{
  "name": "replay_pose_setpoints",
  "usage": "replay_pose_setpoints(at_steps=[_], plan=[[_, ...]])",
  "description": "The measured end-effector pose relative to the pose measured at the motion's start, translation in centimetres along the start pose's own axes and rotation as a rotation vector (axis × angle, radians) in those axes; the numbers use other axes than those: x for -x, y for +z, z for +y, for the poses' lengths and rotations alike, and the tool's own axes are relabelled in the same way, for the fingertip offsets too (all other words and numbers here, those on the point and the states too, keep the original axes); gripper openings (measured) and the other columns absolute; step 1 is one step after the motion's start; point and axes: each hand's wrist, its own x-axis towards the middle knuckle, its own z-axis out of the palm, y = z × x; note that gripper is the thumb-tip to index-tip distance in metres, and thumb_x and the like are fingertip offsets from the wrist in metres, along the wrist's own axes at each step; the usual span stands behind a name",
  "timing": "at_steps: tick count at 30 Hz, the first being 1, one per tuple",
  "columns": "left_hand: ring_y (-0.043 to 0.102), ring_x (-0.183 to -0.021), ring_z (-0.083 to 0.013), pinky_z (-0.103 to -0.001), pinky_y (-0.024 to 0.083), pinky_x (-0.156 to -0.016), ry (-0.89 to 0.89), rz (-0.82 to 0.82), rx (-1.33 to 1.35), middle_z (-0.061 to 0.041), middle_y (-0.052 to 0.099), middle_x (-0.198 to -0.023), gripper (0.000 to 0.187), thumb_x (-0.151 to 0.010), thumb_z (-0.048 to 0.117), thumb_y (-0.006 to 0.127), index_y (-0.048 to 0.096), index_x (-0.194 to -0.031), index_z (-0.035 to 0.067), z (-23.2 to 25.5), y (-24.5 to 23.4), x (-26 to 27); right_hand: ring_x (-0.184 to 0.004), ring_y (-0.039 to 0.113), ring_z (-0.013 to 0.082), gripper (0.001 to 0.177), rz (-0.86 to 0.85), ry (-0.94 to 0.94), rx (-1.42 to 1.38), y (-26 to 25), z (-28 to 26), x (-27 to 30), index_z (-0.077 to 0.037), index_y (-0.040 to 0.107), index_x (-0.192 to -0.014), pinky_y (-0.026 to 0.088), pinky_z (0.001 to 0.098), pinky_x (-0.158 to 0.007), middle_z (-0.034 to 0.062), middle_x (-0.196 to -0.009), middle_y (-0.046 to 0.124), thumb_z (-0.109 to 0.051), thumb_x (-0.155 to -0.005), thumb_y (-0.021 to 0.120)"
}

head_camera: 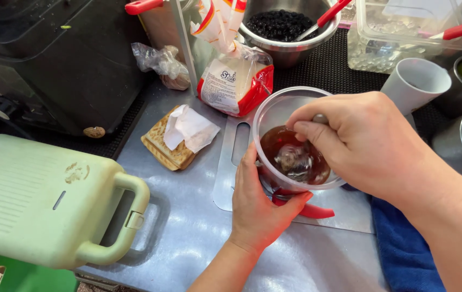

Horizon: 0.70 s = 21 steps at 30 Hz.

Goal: Preparing a toasted sandwich and a cup of grass jelly drink at a street food stall.

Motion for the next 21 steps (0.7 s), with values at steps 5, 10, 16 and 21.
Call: replay_pose_setpoints(at_steps=[5,10,16,21], plan=[[0.059,-0.123,-0.0306,-0.041,0.052,-0.102,0.004,0.004,-0.004,-0.014,0.057,-0.138,0.111,-0.065,0.023,0.096,0.032,-0.155,0.005,0.1,0.2,-0.1,-0.06,0.073,0.01,0.019,-0.031,0.059,-0.098,0.1,0.3,0.1,-0.005,0.079,-0.103,0.06,0.0276,-0.057,0.0032,-0.074,0.079,-0.011,-0.092,0.065],[0.061,-0.121,-0.0294,-0.04,0.053,-0.1,-0.024,0.0,0.013,-0.014,0.058,-0.136,0.112,-0.065,0.023,0.096,0.031,-0.155,0.005,0.2,0.1,-0.1,-0.061,0.074,0.0108,0.017,0.019,0.033,0.094,-0.4,-0.5,-0.2,-0.004,0.078,-0.099,0.058,0.0287,-0.057,0.0058,-0.074,0.076,-0.012,-0.089,0.066],[0.058,-0.128,-0.0325,-0.042,0.051,-0.105,-0.035,-0.058,0.025,-0.015,0.057,-0.139,0.117,-0.06,0.016,0.096,0.03,-0.156,0.005,0.1,-0.1,-0.6,-0.065,0.074,0.0132,0.018,0.013,-0.044,0.017,-0.3,0.8,-0.2,-0.005,0.078,-0.103,0.059,0.027,-0.061,0.0077,-0.078,0.08,-0.012,-0.09,0.067],[0.05,-0.135,-0.0359,-0.043,0.047,-0.109,-0.006,-0.143,-0.01,-0.016,0.05,-0.145,0.123,-0.055,0.011,0.096,0.027,-0.157,0.006,-0.5,-1.2,-1.1,-0.06,0.075,0.0158,0.018,0.031,-0.004,0.123,-0.6,0.1,-0.1,-0.005,0.077,-0.103,0.058,0.0296,-0.058,0.0091,-0.075,0.077,-0.013,-0.091,0.066]])
